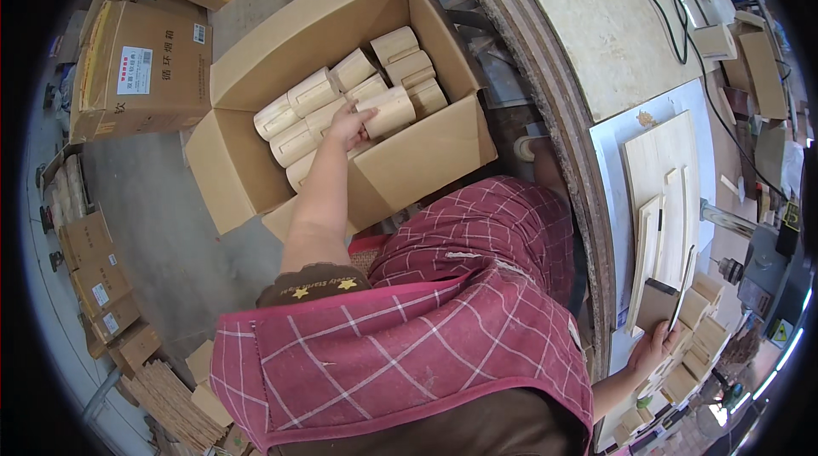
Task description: Using a drill press to machine slots into cylindrical wooden blocks in a workshop.
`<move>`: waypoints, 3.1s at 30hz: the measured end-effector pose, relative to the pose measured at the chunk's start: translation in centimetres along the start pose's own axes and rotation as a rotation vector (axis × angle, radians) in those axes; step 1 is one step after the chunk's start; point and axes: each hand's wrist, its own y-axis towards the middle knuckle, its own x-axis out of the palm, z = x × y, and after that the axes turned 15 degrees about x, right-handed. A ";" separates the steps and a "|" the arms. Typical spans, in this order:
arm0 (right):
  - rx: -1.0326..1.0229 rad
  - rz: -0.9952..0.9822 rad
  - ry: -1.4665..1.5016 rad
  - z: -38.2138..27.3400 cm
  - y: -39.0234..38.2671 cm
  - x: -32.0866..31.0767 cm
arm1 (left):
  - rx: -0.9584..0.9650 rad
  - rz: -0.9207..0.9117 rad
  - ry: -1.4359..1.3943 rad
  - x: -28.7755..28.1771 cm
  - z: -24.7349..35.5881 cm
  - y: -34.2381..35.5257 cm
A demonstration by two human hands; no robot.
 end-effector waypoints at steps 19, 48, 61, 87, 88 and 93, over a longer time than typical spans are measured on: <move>0.008 0.253 -0.097 0.0 -0.7 5.1 | 0.150 -0.592 1.144 1.6 2.4 2.7; -0.271 0.462 -0.184 -0.4 -1.9 -1.8 | 1.039 -0.746 0.400 24.3 16.4 -14.9; -0.286 1.326 -0.835 3.7 -1.6 -12.2 | 0.984 -0.955 0.296 27.0 17.1 -18.8; -0.681 1.149 -0.121 0.0 -6.7 -3.2 | 1.102 -1.225 0.162 29.0 18.4 -29.2; -0.691 1.103 -0.054 -1.9 -7.8 -2.1 | 1.100 -1.228 0.164 29.2 18.2 -29.8; -0.594 0.276 0.853 -2.7 -8.2 2.3 | 1.359 -1.530 0.008 30.7 17.5 -34.0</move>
